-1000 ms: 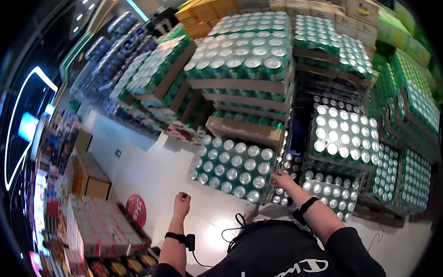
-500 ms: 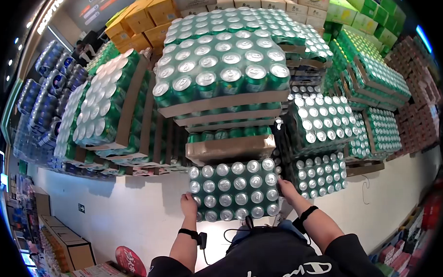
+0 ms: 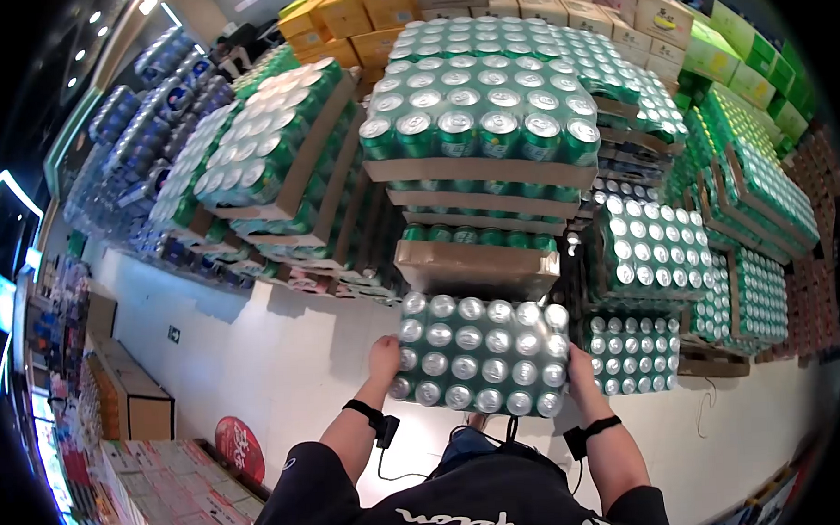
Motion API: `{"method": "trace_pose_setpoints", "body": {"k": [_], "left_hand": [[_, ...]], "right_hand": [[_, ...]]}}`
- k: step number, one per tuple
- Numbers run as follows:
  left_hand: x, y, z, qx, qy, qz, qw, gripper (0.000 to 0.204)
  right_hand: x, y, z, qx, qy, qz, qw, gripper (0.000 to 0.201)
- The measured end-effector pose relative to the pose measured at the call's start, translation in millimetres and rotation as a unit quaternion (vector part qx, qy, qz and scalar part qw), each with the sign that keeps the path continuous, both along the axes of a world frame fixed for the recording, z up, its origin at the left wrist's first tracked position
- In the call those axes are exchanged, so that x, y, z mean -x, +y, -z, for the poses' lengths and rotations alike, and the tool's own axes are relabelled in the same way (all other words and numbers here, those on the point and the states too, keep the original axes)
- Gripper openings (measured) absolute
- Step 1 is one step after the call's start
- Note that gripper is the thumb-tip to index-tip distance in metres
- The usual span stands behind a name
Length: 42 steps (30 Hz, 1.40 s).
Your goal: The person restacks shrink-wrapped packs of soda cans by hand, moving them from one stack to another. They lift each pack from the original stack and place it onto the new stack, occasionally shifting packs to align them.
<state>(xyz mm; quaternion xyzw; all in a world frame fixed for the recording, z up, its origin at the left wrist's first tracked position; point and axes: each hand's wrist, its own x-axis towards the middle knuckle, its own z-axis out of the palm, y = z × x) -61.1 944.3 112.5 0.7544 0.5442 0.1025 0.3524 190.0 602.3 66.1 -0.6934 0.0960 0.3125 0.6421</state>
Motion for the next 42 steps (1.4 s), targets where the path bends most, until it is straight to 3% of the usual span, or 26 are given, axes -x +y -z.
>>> {"method": "trace_pose_setpoints", "body": {"k": [2,4,6,8,9,10,12,13,15,18,19,20,21,22,24,26,28,32,33,36,38,40,41,42], "left_hand": [[-7.5,-33.6,-21.1,0.025,0.011,0.049,0.998,0.035],[-17.2,-72.0,-9.9,0.029,0.003,0.081,0.996,0.034],[-34.2,-112.7,-0.9,0.014,0.030,0.186,0.982,0.034],[-58.5,-170.0,-11.7,-0.027,0.038,0.300,0.953,0.036],[-71.6,-200.0,13.0,-0.024,0.036,0.310,0.950,0.036],[-87.4,-226.5,35.4,-0.021,0.033,0.323,0.946,0.037],[-119.7,-309.1,-0.3,0.110,-0.021,0.269,0.957,0.037],[-133.8,-349.5,-17.1,0.097,-0.009,0.288,0.953,0.038],[-164.0,-414.7,-4.1,0.139,-0.039,0.326,0.934,0.037],[-213.6,-521.6,-3.1,0.155,0.016,0.448,0.880,0.034],[-226.7,-555.4,-6.4,0.087,-0.012,0.538,0.839,0.033],[-245.4,-591.6,-6.6,0.201,0.026,0.479,0.854,0.033],[-254.0,-629.4,-31.3,0.211,0.003,0.492,0.845,0.035],[-266.4,-660.4,-43.2,0.229,0.024,0.517,0.825,0.038],[-295.0,-713.7,-12.1,0.172,0.015,0.599,0.782,0.039],[-313.4,-770.8,-41.4,0.180,0.064,0.631,0.751,0.038],[-331.7,-818.6,-37.2,0.179,0.085,0.668,0.717,0.039],[-372.5,-893.4,-21.1,0.160,0.119,0.727,0.657,0.039],[-384.4,-909.3,-14.6,0.158,0.126,0.739,0.643,0.039],[-427.9,-955.8,6.5,0.122,0.109,0.784,0.599,0.037],[-452.5,-982.5,3.5,0.128,0.122,0.776,0.606,0.037],[-477.7,-1001.3,17.7,0.095,0.124,0.783,0.602,0.038],[-488.8,-1006.3,-5.2,0.123,0.150,0.770,0.608,0.037],[-501.0,-1007.2,3.7,0.090,0.135,0.786,0.596,0.036]], "right_hand": [[-7.5,-54.1,15.9,0.033,-0.014,-0.037,0.999,0.032],[12.5,-93.7,-40.3,-0.022,0.031,0.078,0.996,0.032],[11.2,-163.3,-7.6,-0.112,0.040,0.120,0.986,0.031],[23.7,-228.6,-29.3,-0.115,0.053,0.171,0.977,0.031],[28.7,-272.2,-21.6,-0.077,-0.025,0.144,0.986,0.030],[31.2,-311.6,-22.3,-0.086,0.009,0.196,0.977,0.030],[44.1,-380.1,-47.3,-0.098,0.033,0.300,0.948,0.028],[50.6,-415.3,-55.1,-0.106,0.027,0.313,0.943,0.028],[68.1,-490.2,-70.4,-0.114,0.006,0.362,0.925,0.028],[103.5,-608.6,-66.9,0.018,-0.058,0.454,0.889,0.026],[116.5,-641.7,-69.0,0.033,-0.056,0.491,0.869,0.026],[131.8,-668.2,-75.1,0.045,-0.051,0.525,0.849,0.026],[148.4,-693.3,-82.9,0.068,-0.043,0.541,0.837,0.024],[161.0,-706.4,-82.5,0.048,-0.048,0.582,0.811,0.024],[185.5,-726.3,-104.5,0.014,-0.055,0.646,0.761,0.024],[206.5,-753.7,-99.2,0.023,-0.056,0.682,0.728,0.024],[212.5,-767.2,-114.1,0.009,-0.065,0.719,0.692,0.025],[223.6,-817.0,-75.0,0.048,-0.015,0.749,0.661,0.024],[220.7,-824.3,-77.2,0.132,0.005,0.728,0.672,0.024],[183.0,-844.2,-75.6,0.082,-0.004,0.751,0.655,0.023],[176.6,-874.8,-38.8,0.224,0.013,0.695,0.683,0.023],[135.7,-877.5,-63.5,0.175,0.018,0.720,0.671,0.024],[122.1,-884.0,-59.6,0.147,0.032,0.728,0.669,0.023],[108.2,-890.5,-55.7,0.120,0.047,0.735,0.666,0.023]]}}
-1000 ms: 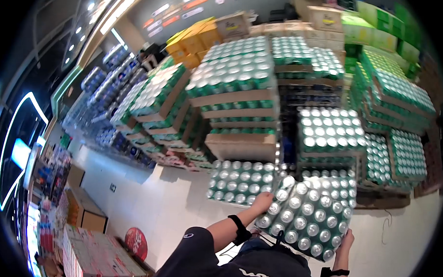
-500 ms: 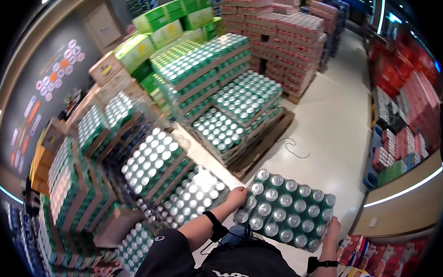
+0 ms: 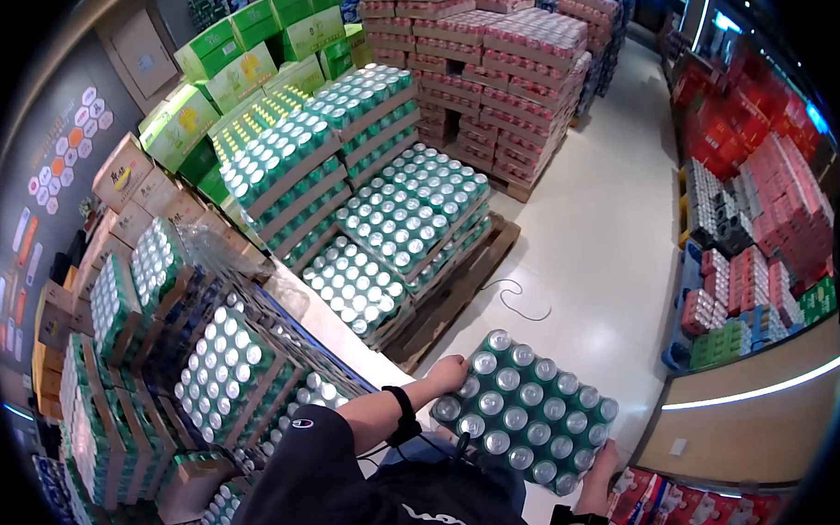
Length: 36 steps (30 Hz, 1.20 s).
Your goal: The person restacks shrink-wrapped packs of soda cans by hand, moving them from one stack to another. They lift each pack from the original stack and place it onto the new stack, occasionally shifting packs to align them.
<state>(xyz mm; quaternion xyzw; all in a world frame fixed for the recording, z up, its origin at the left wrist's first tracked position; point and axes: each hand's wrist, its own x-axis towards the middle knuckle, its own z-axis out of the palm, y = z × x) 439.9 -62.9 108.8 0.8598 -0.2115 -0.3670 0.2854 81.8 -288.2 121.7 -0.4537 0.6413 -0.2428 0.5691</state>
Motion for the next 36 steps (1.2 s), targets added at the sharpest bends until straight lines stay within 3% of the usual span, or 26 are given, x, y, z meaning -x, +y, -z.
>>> {"method": "trace_pose_setpoints", "body": {"k": [2,3,7,9,12,15,18,20,22,24,26,28,29,30,31,32,34,35,36], "left_hand": [[-24.2,-2.4,27.7,-0.001,-0.071,0.035,0.997,0.035],[-31.4,-5.6,6.8,-0.028,-0.056,0.017,0.998,0.032],[-63.6,3.5,16.5,-0.024,-0.014,-0.134,0.991,0.035],[-85.5,20.1,49.6,-0.037,-0.011,-0.168,0.985,0.035],[-114.4,45.8,69.0,-0.033,0.023,-0.223,0.974,0.035],[-158.6,71.2,78.5,-0.045,0.064,-0.240,0.968,0.035],[-202.4,111.4,115.1,-0.054,0.065,-0.235,0.968,0.034],[-248.6,134.9,135.1,-0.081,0.084,-0.236,0.965,0.034],[-298.2,161.0,165.0,-0.111,0.016,-0.178,0.978,0.035],[-356.4,182.0,169.9,-0.140,-0.030,-0.135,0.980,0.034],[-413.9,196.6,152.5,-0.149,-0.032,-0.179,0.972,0.033],[-470.3,210.3,133.9,-0.183,-0.076,-0.139,0.970,0.030],[-493.7,216.3,123.1,-0.191,-0.086,-0.164,0.964,0.028],[-517.1,228.0,129.1,-0.192,-0.119,-0.150,0.963,0.026],[-535.2,239.5,136.4,-0.120,-0.189,-0.192,0.955,0.027],[-539.3,247.5,121.8,-0.051,-0.259,-0.234,0.936,0.028],[-515.1,256.6,108.0,0.039,-0.342,-0.283,0.895,0.031],[-493.5,262.9,120.0,0.026,-0.396,-0.319,0.861,0.036],[-462.3,269.9,110.8,-0.001,-0.357,-0.357,0.863,0.038]], "right_hand": [[-23.2,-25.5,24.0,-0.022,0.002,-0.002,1.000,0.025],[-41.4,-32.2,26.8,-0.064,-0.036,0.026,0.997,0.027],[-103.6,-44.6,68.5,-0.056,-0.035,-0.067,0.996,0.028],[-137.1,-49.2,74.3,-0.095,-0.018,-0.086,0.992,0.027],[-182.7,-47.8,89.3,-0.119,0.020,-0.134,0.984,0.028],[-223.7,-25.1,111.1,-0.125,0.030,-0.162,0.978,0.028],[-270.1,14.7,124.9,-0.187,-0.016,-0.145,0.972,0.030],[-303.3,42.6,131.6,-0.234,-0.025,-0.174,0.956,0.033],[-335.4,71.8,135.0,-0.262,0.014,-0.251,0.932,0.034],[-374.4,105.8,141.9,-0.292,0.027,-0.277,0.915,0.034],[-399.3,125.5,182.7,-0.369,0.010,-0.335,0.867,0.030],[-457.0,166.5,180.0,-0.411,0.000,-0.342,0.845,0.028],[-490.2,191.8,169.5,-0.410,-0.019,-0.324,0.852,0.029],[-519.7,210.4,165.1,-0.408,-0.036,-0.308,0.858,0.030],[-535.2,216.4,197.2,-0.431,-0.099,-0.314,0.840,0.032],[-550.0,223.8,227.2,-0.452,-0.160,-0.318,0.818,0.035],[-607.2,256.9,204.2,-0.450,-0.093,-0.417,0.784,0.033],[-623.5,266.0,205.2,-0.452,-0.072,-0.410,0.789,0.031],[-637.8,270.9,206.0,-0.452,-0.053,-0.403,0.794,0.030]]}}
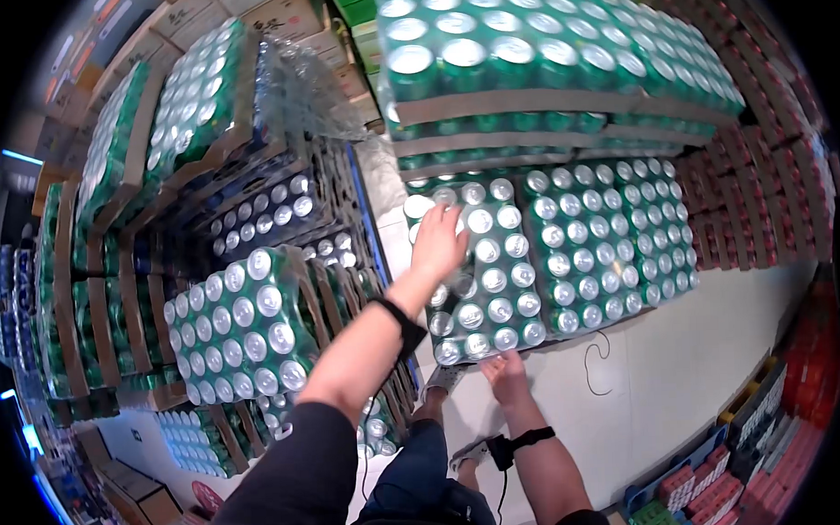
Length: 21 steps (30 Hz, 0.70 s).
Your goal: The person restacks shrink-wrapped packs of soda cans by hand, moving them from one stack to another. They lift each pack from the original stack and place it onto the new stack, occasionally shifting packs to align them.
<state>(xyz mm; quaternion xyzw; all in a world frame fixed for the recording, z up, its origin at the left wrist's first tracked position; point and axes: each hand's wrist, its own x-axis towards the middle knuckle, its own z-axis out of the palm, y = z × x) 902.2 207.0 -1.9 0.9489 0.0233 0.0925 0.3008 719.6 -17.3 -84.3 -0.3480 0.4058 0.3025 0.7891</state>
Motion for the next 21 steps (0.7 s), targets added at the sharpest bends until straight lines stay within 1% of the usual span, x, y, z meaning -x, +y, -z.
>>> {"method": "trace_pose_setpoints", "body": {"k": [1,2,3,4,5,6,7,8,9,10,11,12,13,15,16,17,18,19,20,21], "left_hand": [[32.1,5.1,11.5,0.007,0.025,-0.074,0.997,0.044],[65.4,6.0,12.5,0.037,0.105,-0.115,0.987,0.052],[104.9,2.0,45.8,0.044,0.159,-0.151,0.975,0.058],[137.5,-2.4,54.9,0.134,0.225,-0.155,0.953,0.062],[168.7,-8.7,77.3,0.231,0.250,-0.141,0.930,0.064],[195.5,-16.6,94.8,0.328,0.274,-0.123,0.896,0.066],[210.8,-21.8,95.2,0.344,0.306,-0.126,0.879,0.066],[224.4,-24.5,94.8,0.358,0.338,-0.129,0.861,0.067],[240.1,-25.2,116.5,0.339,0.335,-0.117,0.871,0.064],[240.5,-21.5,103.9,0.312,0.354,-0.106,0.875,0.062],[236.6,-17.0,91.3,0.330,0.412,-0.109,0.842,0.058],[228.5,-12.3,65.2,0.344,0.467,-0.114,0.806,0.056],[228.6,-11.1,63.2,0.307,0.464,-0.087,0.827,0.053],[237.8,2.1,62.9,0.222,0.453,-0.051,0.862,0.049],[240.8,6.5,46.8,0.178,0.434,-0.035,0.882,0.044],[249.5,7.9,29.6,0.159,0.440,-0.047,0.882,0.043],[257.2,11.1,15.0,0.141,0.442,-0.061,0.884,0.042],[273.7,13.0,12.7,0.127,0.443,-0.082,0.884,0.040],[288.2,13.3,-5.8,0.116,0.444,-0.103,0.882,0.041],[308.8,13.7,-12.7,0.099,0.454,-0.125,0.877,0.041]], "right_hand": [[-10.7,1.4,0.4,0.010,0.017,0.003,1.000,0.028],[-13.5,-5.4,8.9,-0.091,-0.024,-0.007,0.996,0.028],[-8.2,-19.8,29.3,-0.191,-0.064,-0.018,0.979,0.028],[-2.7,-33.5,51.2,-0.287,-0.101,-0.029,0.952,0.027],[1.8,-44.5,69.6,-0.301,-0.058,-0.045,0.951,0.030],[0.5,-42.8,49.4,-0.163,-0.029,-0.130,0.978,0.031],[-4.3,-33.2,13.3,-0.020,-0.003,-0.210,0.977,0.031],[-8.7,-26.6,-11.7,0.124,0.023,-0.283,0.951,0.031],[-6.7,-30.3,-14.5,0.186,0.021,-0.331,0.925,0.030],[-5.3,-40.0,-16.2,0.255,-0.040,-0.434,0.863,0.029],[-7.1,-50.6,-18.8,0.317,-0.103,-0.525,0.783,0.029],[-5.2,-63.4,-16.1,0.370,-0.166,-0.605,0.685,0.028],[5.9,-83.4,7.3,0.450,-0.285,-0.599,0.598,0.027],[6.2,-113.6,20.6,0.442,-0.277,-0.622,0.584,0.028],[12.5,-137.3,47.4,0.420,-0.267,-0.598,0.628,0.027],[13.4,-156.3,72.2,0.394,-0.258,-0.575,0.669,0.026],[2.7,-163.2,56.7,0.378,-0.252,-0.611,0.648,0.024],[-4.2,-165.6,28.6,0.342,-0.206,-0.576,0.714,0.023],[-8.1,-177.4,23.0,0.339,-0.193,-0.571,0.722,0.023],[-12.8,-187.8,9.5,0.329,-0.175,-0.575,0.728,0.024]]}}
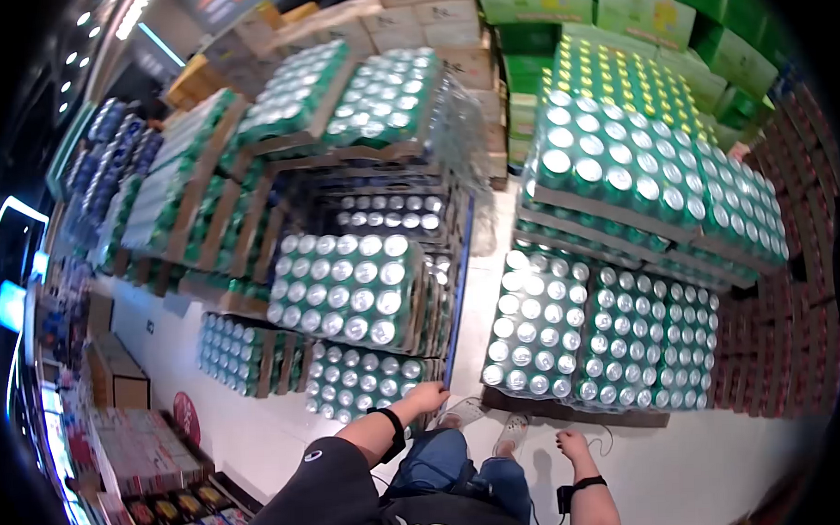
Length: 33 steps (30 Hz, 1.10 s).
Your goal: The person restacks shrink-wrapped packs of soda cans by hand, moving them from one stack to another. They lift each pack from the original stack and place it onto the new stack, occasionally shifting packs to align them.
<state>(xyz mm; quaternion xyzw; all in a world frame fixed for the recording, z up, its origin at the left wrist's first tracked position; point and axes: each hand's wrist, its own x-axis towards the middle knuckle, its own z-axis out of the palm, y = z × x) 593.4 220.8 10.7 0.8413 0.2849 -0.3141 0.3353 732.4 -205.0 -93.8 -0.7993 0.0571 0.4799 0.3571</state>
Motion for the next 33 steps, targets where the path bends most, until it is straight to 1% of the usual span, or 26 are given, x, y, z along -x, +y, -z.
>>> {"method": "trace_pose_setpoints", "body": {"k": [1,3,4,7,9,11,13,14,16,17,19,20,21,23,25,26,27,28,29,31,32,33], "left_hand": [[23.0,-0.7,-5.7,-0.021,0.014,-0.008,1.000,0.041],[69.5,-4.4,-29.5,-0.024,0.054,-0.022,0.998,0.041],[98.7,-8.9,-34.5,-0.040,0.061,-0.039,0.997,0.042],[190.6,-22.1,-33.1,-0.076,0.112,-0.072,0.988,0.042],[235.9,-40.9,-62.3,-0.061,0.142,-0.106,0.982,0.042],[278.6,-59.1,-76.6,-0.048,0.179,-0.122,0.975,0.041],[318.5,-78.3,-80.0,-0.044,0.180,-0.179,0.966,0.041],[334.7,-90.7,-81.7,-0.038,0.170,-0.210,0.962,0.042],[359.4,-107.0,-88.7,-0.030,0.149,-0.265,0.952,0.042],[380.4,-115.1,-72.5,-0.025,0.122,-0.278,0.953,0.042],[405.2,-130.1,-65.9,-0.002,0.093,-0.297,0.950,0.041],[420.8,-139.1,-58.4,0.000,0.077,-0.298,0.952,0.041],[440.0,-146.5,-49.3,0.000,0.062,-0.297,0.953,0.041],[478.0,-153.7,-41.4,-0.002,0.019,-0.291,0.957,0.039],[521.8,-150.8,-24.2,0.043,-0.018,-0.303,0.952,0.038],[540.3,-148.5,-26.6,0.048,-0.016,-0.351,0.935,0.037],[562.4,-143.1,-28.7,0.024,-0.013,-0.372,0.928,0.037],[587.6,-142.5,-31.7,0.003,-0.006,-0.392,0.920,0.036],[612.8,-139.7,-33.3,-0.018,0.001,-0.412,0.911,0.036],[671.3,-142.1,-31.3,-0.038,-0.008,-0.507,0.861,0.036],[701.3,-148.5,-27.8,-0.045,-0.013,-0.553,0.832,0.036],[738.7,-157.2,-8.0,-0.022,-0.005,-0.591,0.807,0.037]], "right_hand": [[-2.8,-15.4,-0.4,0.017,0.002,-0.020,1.000,0.024],[-6.5,-46.1,-1.4,0.019,0.005,-0.020,1.000,0.022],[-9.4,-59.2,-6.7,0.016,0.012,-0.020,1.000,0.021],[-11.3,-98.2,-12.7,0.049,0.021,-0.029,0.998,0.020],[-10.8,-118.9,-22.4,0.082,0.042,-0.058,0.994,0.017],[-8.7,-123.8,-30.9,0.128,0.075,-0.074,0.986,0.014],[-3.0,-119.8,-37.0,0.107,0.088,-0.078,0.987,0.017],[-1.2,-112.5,-37.5,0.105,0.086,-0.106,0.985,0.017],[7.1,-86.5,-35.6,0.098,0.081,-0.155,0.980,0.017],[11.5,-69.6,-32.3,0.093,0.059,-0.201,0.973,0.017],[14.9,-30.2,-25.4,0.085,0.013,-0.295,0.952,0.017],[18.2,-1.2,-46.6,0.084,-0.026,-0.348,0.933,0.019],[33.0,31.3,-80.2,0.081,-0.064,-0.398,0.912,0.020],[28.4,49.3,9.3,-0.008,-0.200,-0.435,0.878,0.023],[51.8,113.2,-28.1,0.050,-0.218,-0.469,0.854,0.028],[69.8,138.6,-47.1,0.036,-0.222,-0.463,0.857,0.027],[90.3,166.3,-60.9,0.018,-0.225,-0.458,0.860,0.025],[110.3,189.6,-64.3,0.026,-0.211,-0.451,0.867,0.025],[135.0,211.4,-63.8,0.032,-0.196,-0.443,0.874,0.026],[185.1,242.6,-37.9,-0.024,-0.247,-0.472,0.846,0.026],[216.2,262.9,-60.7,-0.033,-0.179,-0.494,0.850,0.028],[254.4,284.5,-96.9,-0.040,-0.110,-0.511,0.852,0.030]]}}
